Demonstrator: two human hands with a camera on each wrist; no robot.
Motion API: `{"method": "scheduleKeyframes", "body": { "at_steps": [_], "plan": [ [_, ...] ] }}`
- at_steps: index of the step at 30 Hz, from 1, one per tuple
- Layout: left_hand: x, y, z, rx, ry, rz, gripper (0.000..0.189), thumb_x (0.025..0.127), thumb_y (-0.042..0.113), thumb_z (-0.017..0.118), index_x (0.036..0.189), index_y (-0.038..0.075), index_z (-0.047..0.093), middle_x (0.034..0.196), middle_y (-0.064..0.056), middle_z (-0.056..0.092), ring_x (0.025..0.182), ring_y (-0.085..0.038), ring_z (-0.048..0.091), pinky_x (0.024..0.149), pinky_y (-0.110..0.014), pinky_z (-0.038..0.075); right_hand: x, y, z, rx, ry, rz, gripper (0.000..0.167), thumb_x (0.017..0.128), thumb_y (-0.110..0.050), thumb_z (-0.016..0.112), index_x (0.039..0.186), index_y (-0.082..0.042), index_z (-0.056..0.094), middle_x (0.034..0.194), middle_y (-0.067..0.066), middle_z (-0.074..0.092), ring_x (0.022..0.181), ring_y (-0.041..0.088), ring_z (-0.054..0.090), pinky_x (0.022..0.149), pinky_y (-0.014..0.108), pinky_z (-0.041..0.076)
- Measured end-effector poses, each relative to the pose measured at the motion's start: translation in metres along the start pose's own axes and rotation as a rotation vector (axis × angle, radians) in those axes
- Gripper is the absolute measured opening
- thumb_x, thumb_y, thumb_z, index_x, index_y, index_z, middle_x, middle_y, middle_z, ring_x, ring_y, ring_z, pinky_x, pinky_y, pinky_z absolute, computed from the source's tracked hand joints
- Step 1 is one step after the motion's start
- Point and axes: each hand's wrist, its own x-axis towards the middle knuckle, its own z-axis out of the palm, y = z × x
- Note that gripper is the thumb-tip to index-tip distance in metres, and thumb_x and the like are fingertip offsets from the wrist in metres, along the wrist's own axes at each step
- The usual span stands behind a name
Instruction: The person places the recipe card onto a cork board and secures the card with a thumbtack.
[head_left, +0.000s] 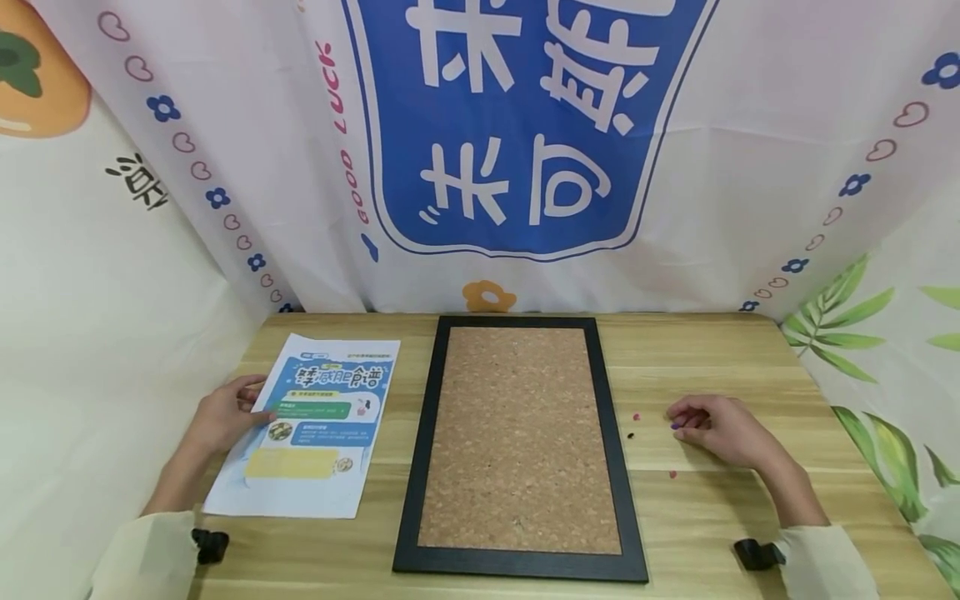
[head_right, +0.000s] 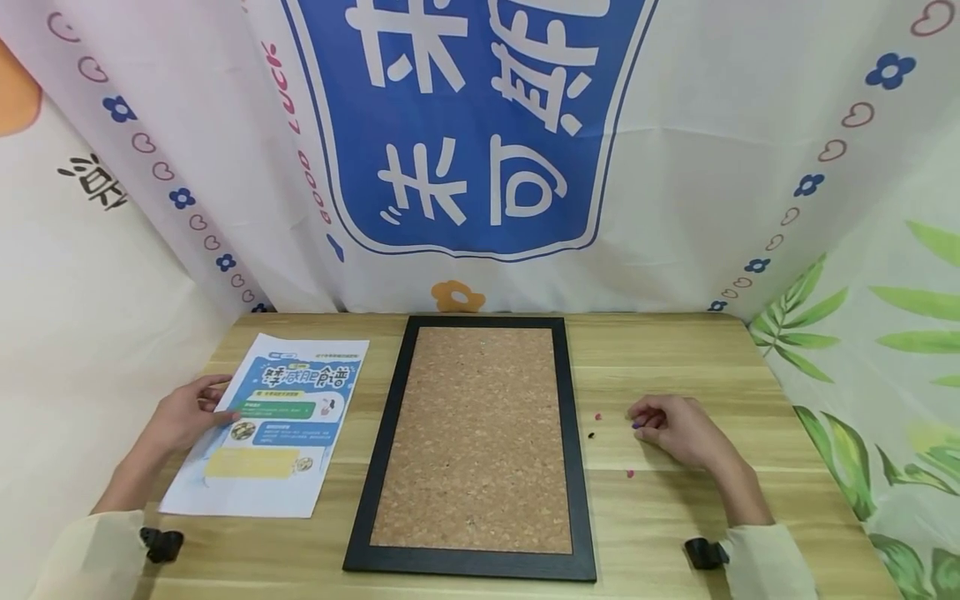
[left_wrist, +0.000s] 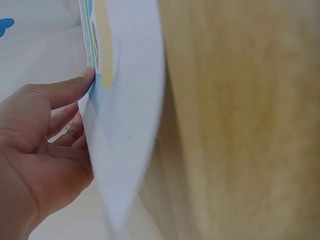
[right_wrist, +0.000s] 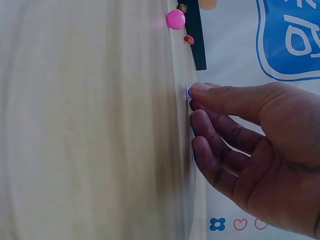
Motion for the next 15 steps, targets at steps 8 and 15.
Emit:
{"method": "scheduleKeyframes", "body": {
  "at_steps": [8,15],
  "plan": [
    [-0.012,0.006,-0.002,-0.042,0.008,0.040,0.062,0.097,0.006,0.075,0.151,-0.012,0.049,0.126,-0.035,0.066,0.105,-0.042,0.070,0.082,-0.038,0.060,0.003,-0.001,0.002,0.000,0.000,-0.018,0.014,0.093,-0.002,0.079,0.105,-0.009,0.079,0.094,-0.003,0.074,0.083,0.002,0.063,0.070,0.021,0.057],
    [-0.020,0.014,-0.005,-0.087,-0.026,0.041,0.062,0.098,0.009,0.074,0.151,-0.012,0.049,0.128,-0.033,0.066,0.106,-0.039,0.072,0.074,-0.019,0.056,0.006,-0.004,0.003,-0.016,-0.021,0.008,0.012,0.095,-0.002,0.077,0.104,-0.009,0.079,0.091,-0.003,0.073,0.082,0.007,0.061,0.068,0.022,0.054]
  ]
}}
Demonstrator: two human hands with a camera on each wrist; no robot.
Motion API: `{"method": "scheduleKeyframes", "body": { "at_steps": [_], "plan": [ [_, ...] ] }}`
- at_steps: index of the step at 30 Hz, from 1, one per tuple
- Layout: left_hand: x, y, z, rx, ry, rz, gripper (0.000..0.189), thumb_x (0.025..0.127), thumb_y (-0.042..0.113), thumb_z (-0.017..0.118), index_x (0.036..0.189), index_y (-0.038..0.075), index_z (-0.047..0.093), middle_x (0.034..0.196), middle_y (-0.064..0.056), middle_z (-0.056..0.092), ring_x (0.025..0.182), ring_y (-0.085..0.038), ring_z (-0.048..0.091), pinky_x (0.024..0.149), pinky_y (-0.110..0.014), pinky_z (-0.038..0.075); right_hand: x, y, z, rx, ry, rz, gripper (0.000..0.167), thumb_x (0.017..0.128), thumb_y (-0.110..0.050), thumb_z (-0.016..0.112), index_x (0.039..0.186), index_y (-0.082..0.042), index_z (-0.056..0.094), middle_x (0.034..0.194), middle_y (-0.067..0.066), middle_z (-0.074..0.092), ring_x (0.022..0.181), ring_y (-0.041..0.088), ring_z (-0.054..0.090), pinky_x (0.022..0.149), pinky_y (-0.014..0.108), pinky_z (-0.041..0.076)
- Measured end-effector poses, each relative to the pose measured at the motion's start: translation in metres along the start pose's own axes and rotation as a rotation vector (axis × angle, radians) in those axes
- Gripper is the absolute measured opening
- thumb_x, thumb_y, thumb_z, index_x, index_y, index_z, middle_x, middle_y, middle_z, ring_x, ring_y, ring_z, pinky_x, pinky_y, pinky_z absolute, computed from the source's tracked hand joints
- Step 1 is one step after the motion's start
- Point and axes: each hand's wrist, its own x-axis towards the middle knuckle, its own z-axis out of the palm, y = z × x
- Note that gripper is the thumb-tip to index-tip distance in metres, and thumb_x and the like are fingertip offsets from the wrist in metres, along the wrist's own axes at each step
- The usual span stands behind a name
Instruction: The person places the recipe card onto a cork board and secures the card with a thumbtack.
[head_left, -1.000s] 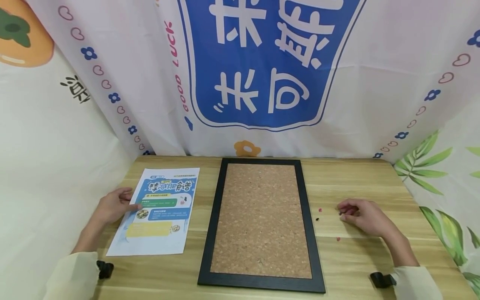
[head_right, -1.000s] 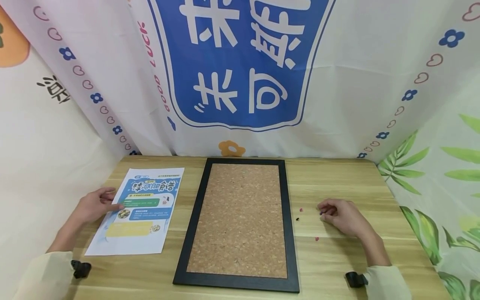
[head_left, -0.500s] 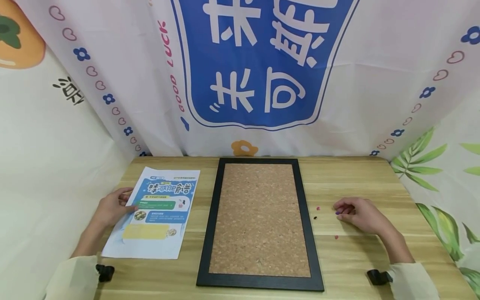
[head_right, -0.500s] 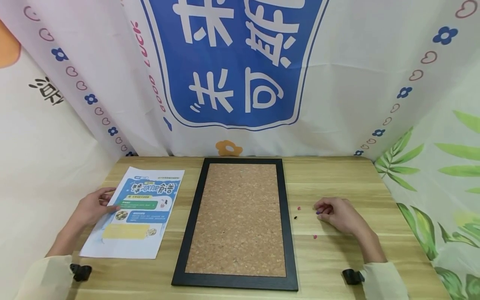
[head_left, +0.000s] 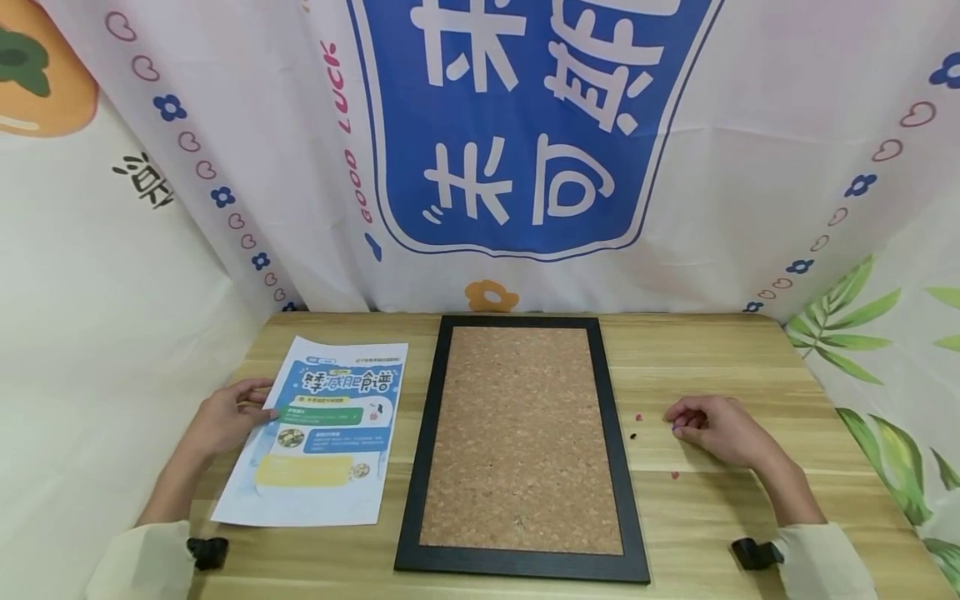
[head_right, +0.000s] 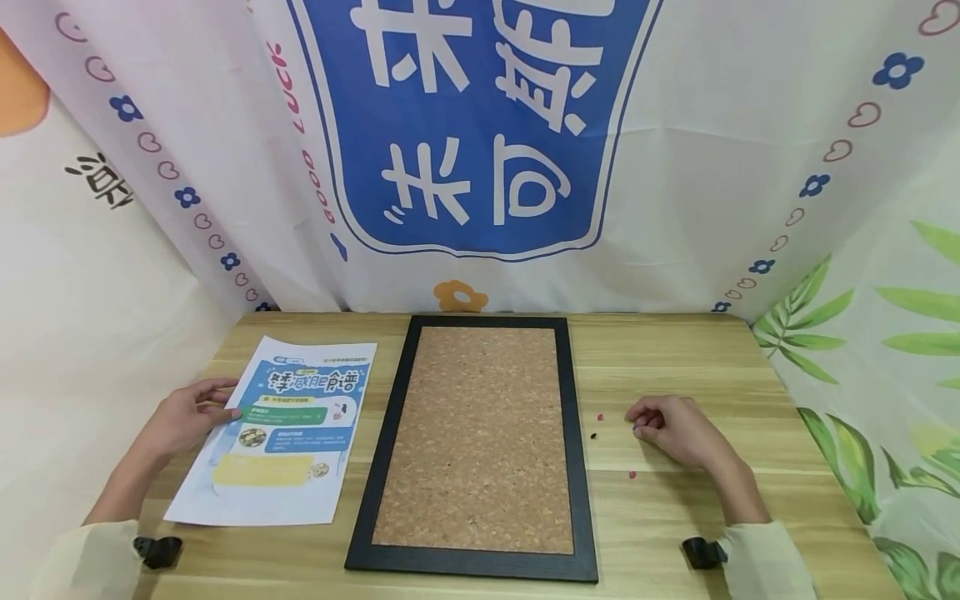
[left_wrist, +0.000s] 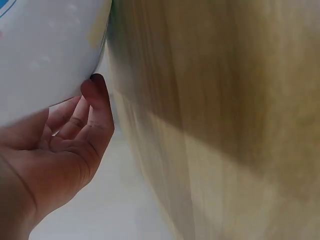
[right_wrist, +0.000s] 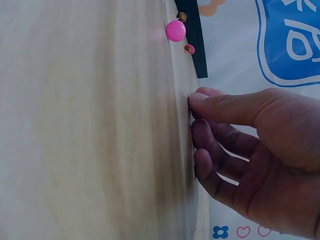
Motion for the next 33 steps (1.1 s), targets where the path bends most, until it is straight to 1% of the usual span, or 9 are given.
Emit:
{"method": "scheduleKeyframes", "body": {
  "at_steps": [5,11,14,17,19,21,26,30,33],
  "plan": [
    [-0.006,0.008,0.001,-0.063,-0.008,-0.011,0.062,0.101,0.012,0.072,0.154,-0.010,0.047,0.134,-0.033,0.065,0.107,-0.033,0.073,0.073,-0.015,0.056,0.001,0.000,-0.001,0.000,-0.007,-0.002,0.011,0.096,-0.001,0.076,0.103,-0.009,0.079,0.091,-0.003,0.073,0.081,0.007,0.062,0.068,0.022,0.055],
    [-0.012,0.011,0.002,-0.197,-0.016,-0.023,0.067,0.105,0.022,0.070,0.160,-0.004,0.043,0.142,-0.032,0.062,0.097,-0.004,0.069,0.075,-0.020,0.059,0.000,0.002,-0.003,0.008,-0.004,-0.008,0.010,0.097,-0.003,0.076,0.104,-0.010,0.079,0.092,-0.003,0.074,0.082,0.006,0.062,0.070,0.022,0.056],
    [-0.015,0.008,0.000,-0.250,0.001,-0.035,0.069,0.106,0.027,0.069,0.163,-0.001,0.041,0.141,-0.025,0.064,0.094,0.003,0.067,0.076,-0.020,0.060,-0.001,0.002,-0.003,0.021,-0.009,-0.001,0.010,0.098,-0.005,0.076,0.106,-0.010,0.079,0.094,-0.003,0.074,0.084,0.006,0.063,0.071,0.022,0.056],
    [-0.017,0.005,-0.001,-0.308,0.022,-0.056,0.071,0.106,0.031,0.070,0.164,0.002,0.040,0.128,0.000,0.072,0.093,0.004,0.069,0.076,-0.020,0.061,-0.001,0.002,-0.003,0.038,-0.010,0.006,0.010,0.098,-0.005,0.076,0.107,-0.010,0.079,0.095,-0.002,0.074,0.085,0.007,0.063,0.072,0.022,0.056],
    [-0.018,0.003,-0.002,-0.360,0.028,-0.073,0.072,0.106,0.031,0.070,0.165,0.003,0.039,0.116,0.018,0.070,0.093,0.002,0.070,0.076,-0.022,0.062,0.000,0.002,-0.003,0.046,-0.010,0.007,0.010,0.098,-0.006,0.076,0.107,-0.010,0.078,0.095,-0.002,0.074,0.086,0.008,0.064,0.072,0.022,0.056],
    [-0.020,0.001,-0.003,-0.409,0.030,-0.087,0.073,0.105,0.031,0.071,0.165,0.004,0.039,0.109,0.030,0.066,0.092,0.001,0.072,0.075,-0.023,0.064,0.001,0.002,-0.003,0.055,-0.010,0.006,0.010,0.098,-0.006,0.075,0.107,-0.010,0.078,0.095,-0.001,0.074,0.086,0.009,0.064,0.073,0.022,0.057],
    [-0.023,0.005,-0.005,-0.482,0.042,-0.101,0.072,0.105,0.031,0.071,0.166,0.009,0.039,0.109,0.033,0.065,0.090,-0.002,0.074,0.072,-0.027,0.066,0.001,0.003,-0.003,0.079,-0.015,0.004,0.011,0.099,-0.005,0.075,0.108,-0.009,0.078,0.096,-0.001,0.073,0.087,0.008,0.064,0.074,0.022,0.057],
    [-0.024,0.014,-0.006,-0.513,0.055,-0.109,0.072,0.104,0.030,0.072,0.166,0.013,0.040,0.110,0.032,0.066,0.089,-0.002,0.074,0.071,-0.027,0.065,0.000,0.004,-0.004,0.097,-0.018,0.007,0.012,0.099,-0.005,0.074,0.110,-0.008,0.077,0.097,0.000,0.073,0.087,0.006,0.063,0.074,0.022,0.057],
    [-0.023,0.021,-0.004,-0.577,0.047,-0.112,0.071,0.103,0.027,0.074,0.165,0.014,0.041,0.111,0.028,0.068,0.089,-0.003,0.075,0.071,-0.026,0.065,-0.001,0.003,-0.005,0.109,-0.024,0.013,0.012,0.099,-0.004,0.074,0.111,-0.007,0.077,0.098,0.000,0.073,0.087,0.007,0.063,0.074,0.022,0.057]
  ]
}}
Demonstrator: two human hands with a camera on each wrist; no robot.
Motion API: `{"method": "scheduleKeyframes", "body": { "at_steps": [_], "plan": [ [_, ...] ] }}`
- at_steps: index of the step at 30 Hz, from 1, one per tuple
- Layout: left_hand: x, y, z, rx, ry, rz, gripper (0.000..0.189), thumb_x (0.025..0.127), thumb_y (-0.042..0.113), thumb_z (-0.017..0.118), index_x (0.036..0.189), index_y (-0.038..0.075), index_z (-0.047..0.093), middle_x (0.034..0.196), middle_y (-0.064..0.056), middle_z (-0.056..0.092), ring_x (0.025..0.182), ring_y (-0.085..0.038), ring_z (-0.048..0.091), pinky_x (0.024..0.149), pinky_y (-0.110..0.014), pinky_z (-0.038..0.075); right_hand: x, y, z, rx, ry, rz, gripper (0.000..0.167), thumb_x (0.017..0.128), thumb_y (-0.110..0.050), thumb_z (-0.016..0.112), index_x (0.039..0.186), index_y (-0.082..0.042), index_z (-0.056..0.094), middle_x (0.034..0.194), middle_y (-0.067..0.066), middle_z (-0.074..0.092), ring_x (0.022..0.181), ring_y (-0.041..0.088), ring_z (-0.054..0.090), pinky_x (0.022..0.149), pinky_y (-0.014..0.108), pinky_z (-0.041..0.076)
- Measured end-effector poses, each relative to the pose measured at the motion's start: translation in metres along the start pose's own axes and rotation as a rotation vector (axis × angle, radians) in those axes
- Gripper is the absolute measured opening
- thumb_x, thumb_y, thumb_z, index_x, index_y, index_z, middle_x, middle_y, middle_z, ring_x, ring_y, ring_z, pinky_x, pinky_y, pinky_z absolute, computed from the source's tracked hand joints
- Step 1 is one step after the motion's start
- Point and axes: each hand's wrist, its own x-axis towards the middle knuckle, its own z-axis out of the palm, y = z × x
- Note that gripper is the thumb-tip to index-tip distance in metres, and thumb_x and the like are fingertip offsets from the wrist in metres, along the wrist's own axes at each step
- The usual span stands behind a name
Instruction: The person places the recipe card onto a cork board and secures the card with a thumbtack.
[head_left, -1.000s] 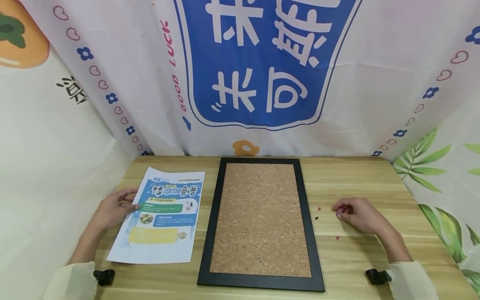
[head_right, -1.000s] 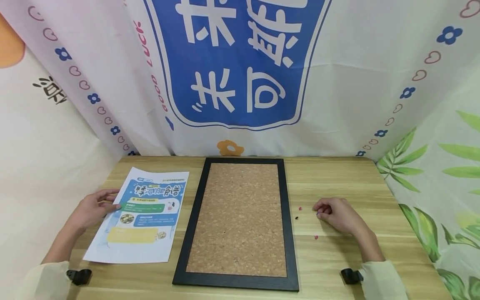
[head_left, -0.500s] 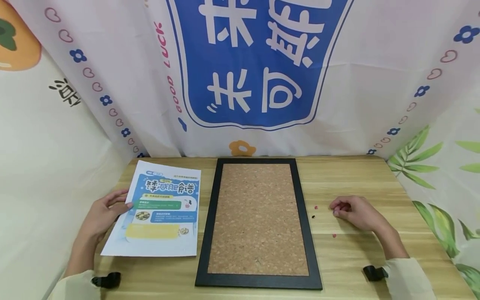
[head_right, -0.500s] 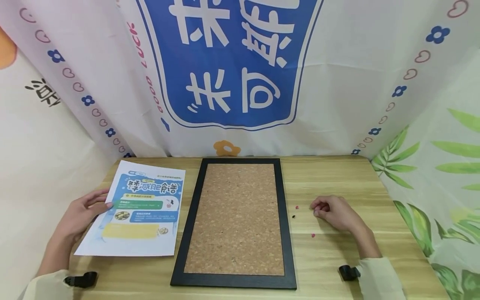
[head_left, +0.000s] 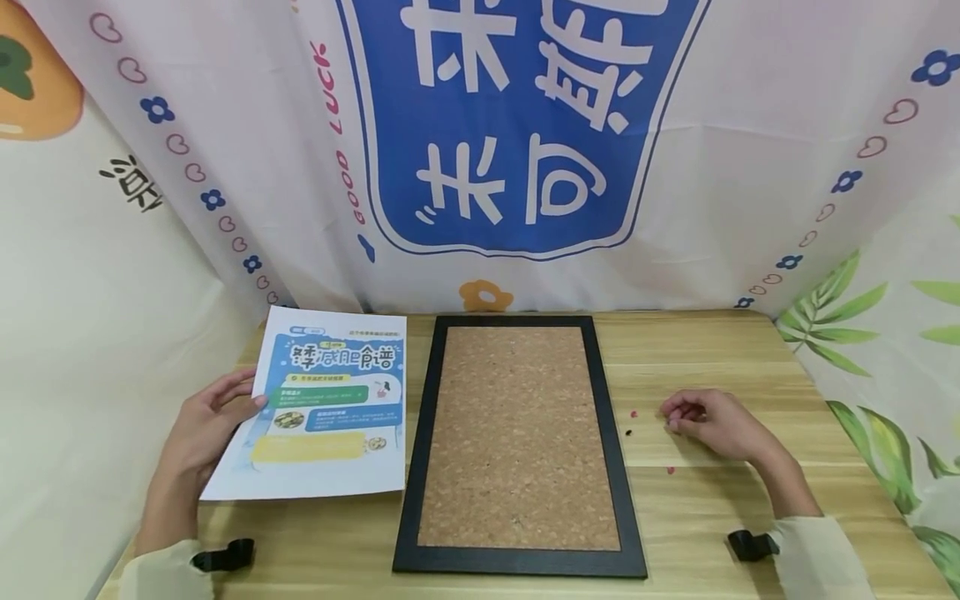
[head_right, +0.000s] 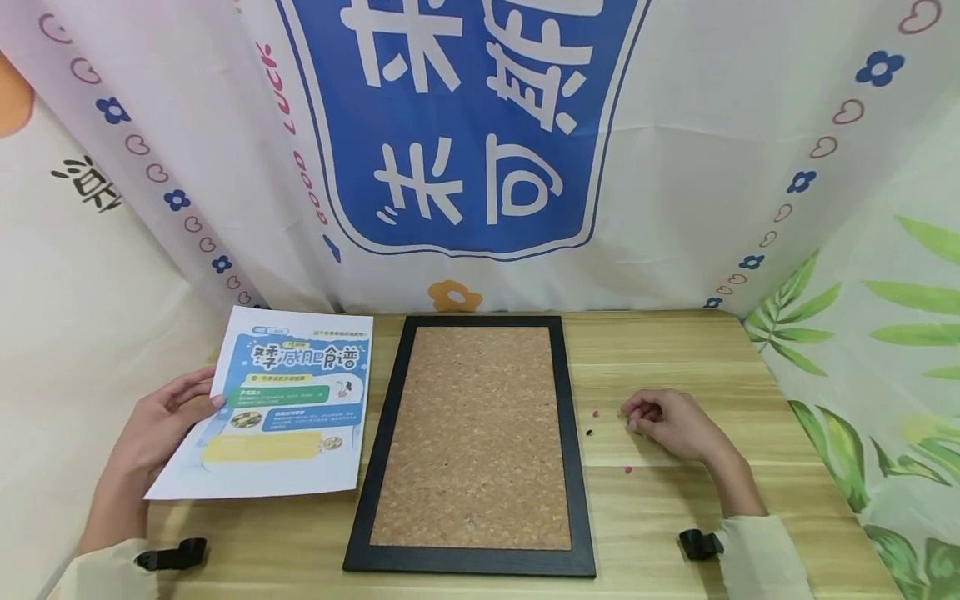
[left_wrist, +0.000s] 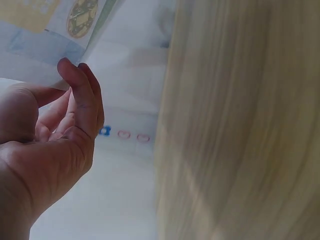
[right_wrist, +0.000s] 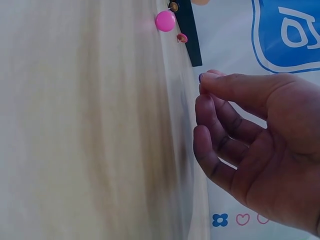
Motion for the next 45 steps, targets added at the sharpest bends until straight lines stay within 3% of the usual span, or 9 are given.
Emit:
{"method": "scheduleKeyframes", "body": {
  "at_steps": [3,14,25,35,45],
  "plan": [
    [0.001,0.004,0.010,-0.045,-0.042,0.011,0.070,0.104,0.024,0.073,0.166,0.013,0.040,0.113,0.025,0.068,0.091,-0.004,0.075,0.073,-0.027,0.066,0.000,-0.001,-0.001,0.013,-0.003,0.006,0.013,0.099,-0.004,0.074,0.112,-0.006,0.077,0.098,0.001,0.073,0.088,0.008,0.063,0.074,0.022,0.057],
    [0.006,0.015,0.052,0.007,-0.104,0.062,0.071,0.106,0.022,0.070,0.167,0.009,0.036,0.118,0.019,0.065,0.094,-0.005,0.074,0.078,-0.029,0.067,-0.003,-0.008,-0.004,0.063,0.024,-0.011,0.016,0.098,-0.003,0.074,0.114,-0.002,0.076,0.098,0.004,0.073,0.087,0.006,0.064,0.073,0.022,0.059],
    [0.011,0.027,0.090,-0.011,-0.145,0.077,0.066,0.106,0.017,0.068,0.165,0.010,0.040,0.143,-0.022,0.059,0.099,-0.010,0.075,0.084,-0.027,0.066,-0.002,-0.019,-0.003,0.074,0.039,-0.031,0.019,0.098,-0.005,0.074,0.116,-0.002,0.076,0.100,0.004,0.074,0.089,0.007,0.065,0.077,0.021,0.060],
    [0.019,0.036,0.128,-0.028,-0.197,0.110,0.063,0.104,0.011,0.070,0.162,0.010,0.045,0.141,-0.025,0.060,0.102,-0.019,0.077,0.082,-0.031,0.067,0.003,-0.032,0.005,0.087,0.043,-0.052,0.021,0.100,-0.009,0.074,0.119,-0.001,0.076,0.101,0.004,0.075,0.091,0.008,0.066,0.079,0.021,0.059],
    [0.023,0.048,0.167,0.004,-0.266,0.076,0.059,0.102,0.008,0.073,0.156,0.008,0.052,0.136,-0.022,0.062,0.101,-0.021,0.075,0.077,-0.029,0.065,0.009,-0.038,0.011,0.105,0.043,-0.086,0.017,0.101,-0.009,0.073,0.117,-0.002,0.076,0.101,0.004,0.077,0.091,0.007,0.067,0.082,0.022,0.060]
  ]
}}
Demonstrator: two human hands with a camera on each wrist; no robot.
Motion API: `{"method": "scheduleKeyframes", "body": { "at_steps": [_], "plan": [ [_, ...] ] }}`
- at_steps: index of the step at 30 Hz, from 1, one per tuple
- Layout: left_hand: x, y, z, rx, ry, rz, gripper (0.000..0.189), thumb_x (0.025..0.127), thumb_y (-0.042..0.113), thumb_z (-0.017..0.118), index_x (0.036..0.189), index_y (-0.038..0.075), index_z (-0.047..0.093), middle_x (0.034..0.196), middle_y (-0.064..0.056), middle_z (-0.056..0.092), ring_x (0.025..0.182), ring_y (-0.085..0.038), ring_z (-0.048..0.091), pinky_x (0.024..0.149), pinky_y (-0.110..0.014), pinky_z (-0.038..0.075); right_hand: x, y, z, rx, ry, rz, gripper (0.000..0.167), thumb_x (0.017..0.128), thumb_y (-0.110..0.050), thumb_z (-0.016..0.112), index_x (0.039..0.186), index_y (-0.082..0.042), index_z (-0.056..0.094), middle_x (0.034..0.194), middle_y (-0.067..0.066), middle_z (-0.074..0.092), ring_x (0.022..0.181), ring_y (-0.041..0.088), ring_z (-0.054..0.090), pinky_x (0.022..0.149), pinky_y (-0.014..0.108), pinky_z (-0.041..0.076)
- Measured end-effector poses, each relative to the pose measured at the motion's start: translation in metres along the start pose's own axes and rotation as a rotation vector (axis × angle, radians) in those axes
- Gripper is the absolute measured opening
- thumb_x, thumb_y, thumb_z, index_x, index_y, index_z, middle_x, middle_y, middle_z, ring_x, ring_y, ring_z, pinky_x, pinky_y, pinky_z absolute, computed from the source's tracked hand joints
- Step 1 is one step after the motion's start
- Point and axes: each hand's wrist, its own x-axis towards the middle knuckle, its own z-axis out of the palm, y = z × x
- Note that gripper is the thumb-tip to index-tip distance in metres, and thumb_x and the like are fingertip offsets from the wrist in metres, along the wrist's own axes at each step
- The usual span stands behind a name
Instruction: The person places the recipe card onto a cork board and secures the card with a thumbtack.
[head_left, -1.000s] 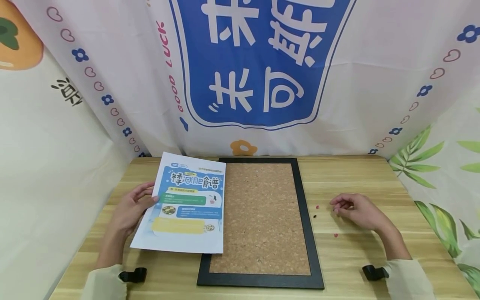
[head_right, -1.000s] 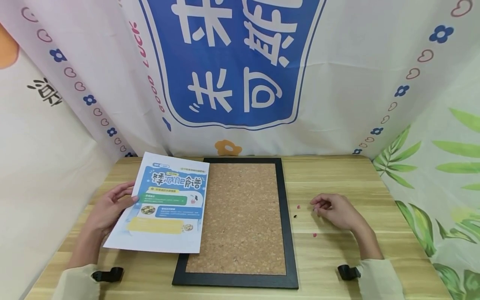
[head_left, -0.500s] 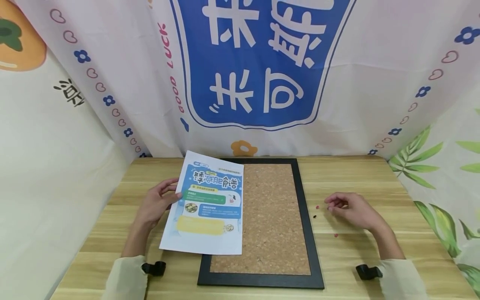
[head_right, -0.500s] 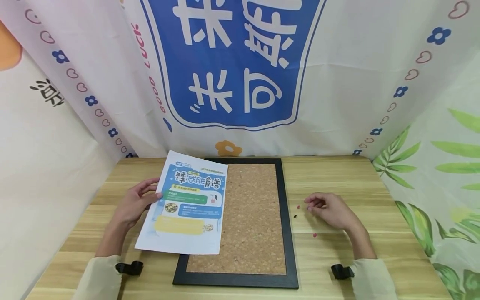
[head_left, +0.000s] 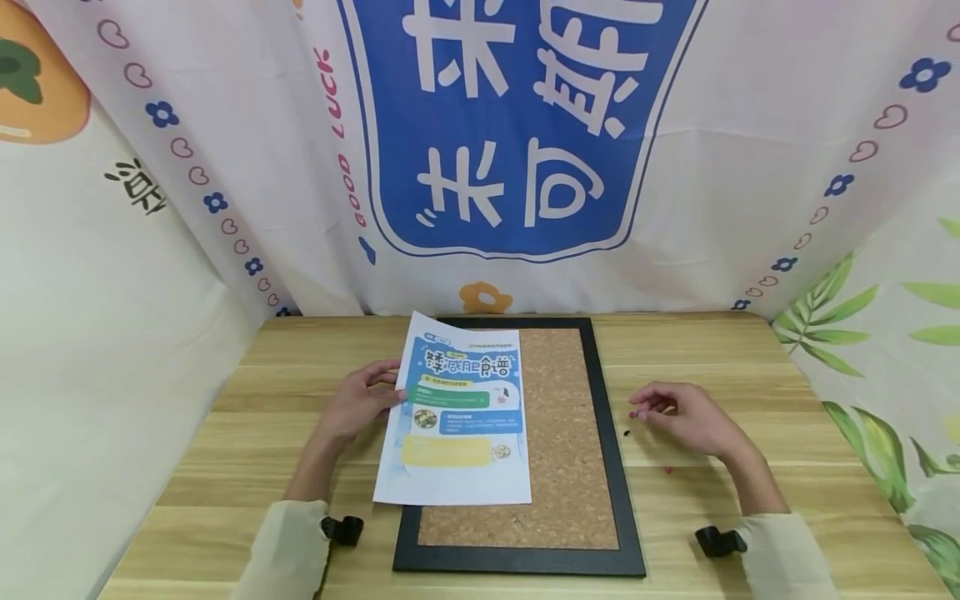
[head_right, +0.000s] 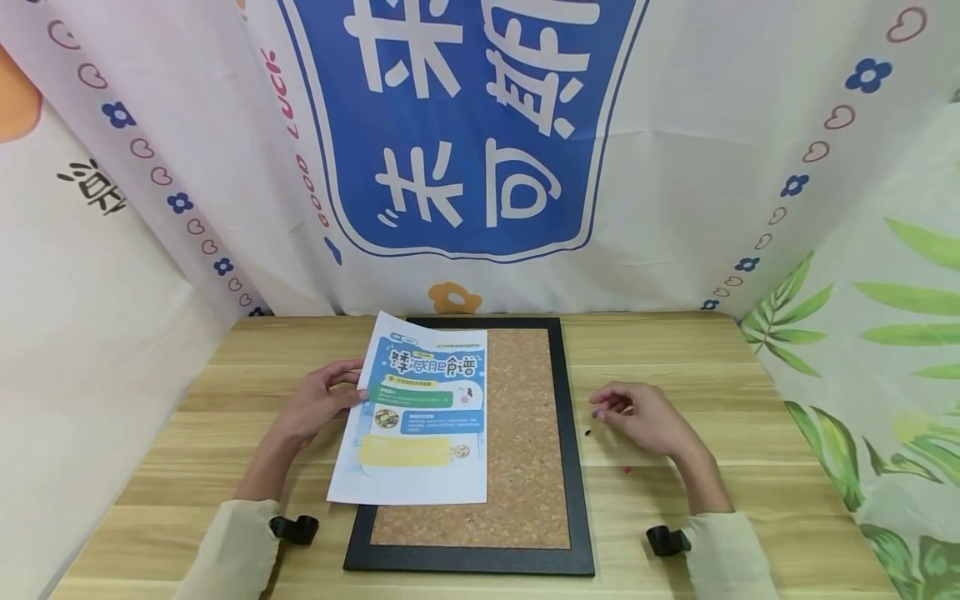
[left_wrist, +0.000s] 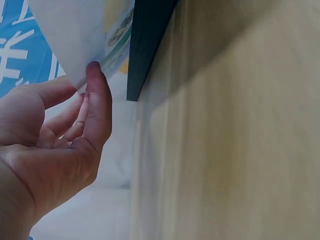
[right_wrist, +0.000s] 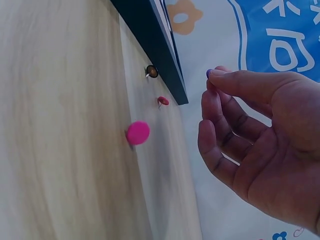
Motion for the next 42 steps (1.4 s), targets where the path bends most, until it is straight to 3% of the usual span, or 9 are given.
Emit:
{"method": "scheduleKeyframes", "body": {
  "at_steps": [11,22,29,42],
  "plan": [
    [0.004,0.020,0.016,0.058,-0.045,-0.022,0.057,0.103,0.008,0.071,0.156,0.007,0.052,0.133,-0.021,0.062,0.101,-0.025,0.074,0.079,-0.033,0.066,0.007,-0.009,0.006,0.008,0.004,-0.004,0.018,0.101,-0.010,0.073,0.118,-0.002,0.076,0.102,0.004,0.076,0.092,0.011,0.067,0.081,0.022,0.061],
    [0.006,0.024,0.038,0.042,-0.114,-0.043,0.063,0.098,0.005,0.075,0.156,0.007,0.051,0.129,-0.020,0.064,0.098,-0.026,0.074,0.078,-0.035,0.067,0.016,-0.019,0.012,0.029,-0.015,-0.022,0.017,0.102,-0.009,0.072,0.118,-0.002,0.076,0.102,0.006,0.075,0.092,0.013,0.067,0.079,0.024,0.061],
    [0.009,0.029,0.054,0.042,-0.149,-0.012,0.067,0.097,0.002,0.076,0.158,0.005,0.047,0.127,-0.021,0.064,0.096,-0.025,0.075,0.078,-0.037,0.069,0.021,-0.025,0.018,0.026,-0.029,0.004,0.016,0.102,-0.008,0.071,0.117,-0.004,0.075,0.101,0.004,0.074,0.093,0.017,0.066,0.080,0.023,0.061],
    [0.008,0.030,0.065,0.036,-0.179,-0.027,0.069,0.095,-0.001,0.077,0.157,0.005,0.048,0.122,-0.019,0.067,0.092,-0.024,0.075,0.075,-0.036,0.069,0.031,-0.041,0.028,0.034,-0.051,0.010,0.019,0.104,-0.009,0.069,0.121,-0.004,0.075,0.102,0.004,0.072,0.094,0.021,0.065,0.080,0.026,0.059]
  ]
}}
